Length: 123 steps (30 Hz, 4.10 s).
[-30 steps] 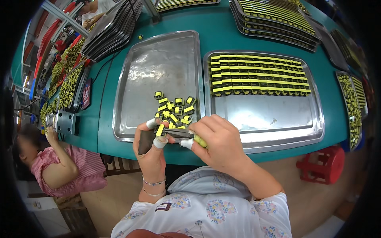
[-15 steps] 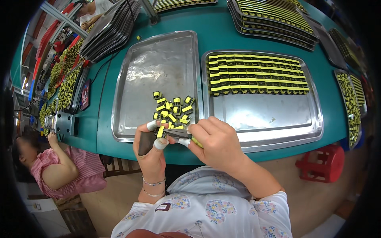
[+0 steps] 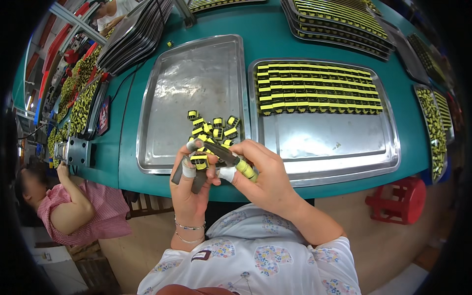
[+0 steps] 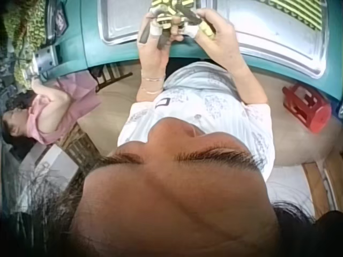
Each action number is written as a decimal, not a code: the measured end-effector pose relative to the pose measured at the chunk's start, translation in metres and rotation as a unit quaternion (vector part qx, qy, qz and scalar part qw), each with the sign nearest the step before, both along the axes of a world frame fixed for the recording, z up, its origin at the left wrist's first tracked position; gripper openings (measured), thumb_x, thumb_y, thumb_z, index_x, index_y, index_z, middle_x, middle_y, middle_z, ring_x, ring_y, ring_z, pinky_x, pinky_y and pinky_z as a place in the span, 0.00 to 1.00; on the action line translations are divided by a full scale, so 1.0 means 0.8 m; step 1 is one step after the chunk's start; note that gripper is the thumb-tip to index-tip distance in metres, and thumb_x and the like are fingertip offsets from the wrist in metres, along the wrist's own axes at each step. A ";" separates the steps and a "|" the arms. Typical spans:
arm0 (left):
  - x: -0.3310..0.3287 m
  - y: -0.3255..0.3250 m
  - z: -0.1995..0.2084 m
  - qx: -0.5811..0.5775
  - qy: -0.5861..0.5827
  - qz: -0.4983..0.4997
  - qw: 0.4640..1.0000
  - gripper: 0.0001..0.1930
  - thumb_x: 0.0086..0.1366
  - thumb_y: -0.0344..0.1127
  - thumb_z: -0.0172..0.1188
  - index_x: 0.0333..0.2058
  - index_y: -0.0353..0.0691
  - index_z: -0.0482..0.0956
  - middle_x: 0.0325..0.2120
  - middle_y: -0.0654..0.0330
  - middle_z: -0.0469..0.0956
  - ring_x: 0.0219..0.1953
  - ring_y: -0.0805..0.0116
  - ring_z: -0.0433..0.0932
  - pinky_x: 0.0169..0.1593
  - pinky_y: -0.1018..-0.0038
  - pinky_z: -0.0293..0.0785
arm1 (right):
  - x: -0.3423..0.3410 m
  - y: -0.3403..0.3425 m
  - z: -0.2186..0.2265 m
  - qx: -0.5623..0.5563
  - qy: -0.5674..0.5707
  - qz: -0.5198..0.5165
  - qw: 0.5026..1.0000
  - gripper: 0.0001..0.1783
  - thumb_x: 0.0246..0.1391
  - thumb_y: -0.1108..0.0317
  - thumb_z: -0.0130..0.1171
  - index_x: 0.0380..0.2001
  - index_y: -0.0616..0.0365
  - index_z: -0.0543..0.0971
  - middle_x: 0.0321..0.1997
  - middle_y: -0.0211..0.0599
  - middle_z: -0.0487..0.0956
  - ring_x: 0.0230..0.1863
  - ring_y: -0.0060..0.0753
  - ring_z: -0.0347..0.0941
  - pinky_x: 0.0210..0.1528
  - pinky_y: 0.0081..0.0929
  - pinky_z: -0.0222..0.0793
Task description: Assembling small yellow components into a black frame at a factory workstation.
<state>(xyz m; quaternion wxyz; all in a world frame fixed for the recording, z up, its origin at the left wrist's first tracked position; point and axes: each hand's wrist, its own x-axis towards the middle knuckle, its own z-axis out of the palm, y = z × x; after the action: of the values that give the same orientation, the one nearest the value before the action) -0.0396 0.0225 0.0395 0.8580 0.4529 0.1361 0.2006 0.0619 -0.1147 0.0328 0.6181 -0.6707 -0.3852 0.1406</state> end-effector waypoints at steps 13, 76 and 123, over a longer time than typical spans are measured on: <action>0.006 -0.017 0.007 0.013 0.042 -0.001 0.999 0.20 0.68 0.46 0.51 0.49 0.36 0.63 0.32 0.55 0.77 0.27 0.70 0.78 0.24 0.78 0.77 | -0.009 0.012 0.017 0.064 0.338 0.123 0.931 0.15 0.57 0.70 0.56 0.46 0.65 0.72 0.34 0.32 0.70 0.30 0.21 0.71 0.36 0.21 0.67; 0.026 -0.003 -0.061 -0.051 -0.226 0.029 0.972 0.08 0.64 0.33 0.57 0.37 0.36 0.69 0.26 0.50 0.74 0.29 0.57 0.73 0.34 0.64 0.74 | -0.001 -0.012 -0.027 0.169 0.295 0.128 0.932 0.21 0.50 0.71 0.62 0.47 0.65 0.70 0.47 0.50 0.69 0.43 0.38 0.69 0.45 0.31 0.65; 0.040 -0.027 -0.003 -0.107 -0.120 0.021 0.987 0.37 0.64 0.65 0.43 0.57 0.37 0.59 0.58 0.47 0.61 0.61 0.55 0.61 0.67 0.60 0.52 | -0.014 0.009 -0.008 0.092 0.049 -0.013 0.994 0.18 0.47 0.82 0.60 0.44 0.66 0.75 0.45 0.39 0.73 0.41 0.26 0.72 0.43 0.21 0.67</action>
<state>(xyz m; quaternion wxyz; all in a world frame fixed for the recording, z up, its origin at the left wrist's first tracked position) -0.0080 0.0010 0.0374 0.9071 0.3281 0.0621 0.2563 0.0504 -0.1078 0.0262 0.6971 -0.6082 -0.3570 0.1292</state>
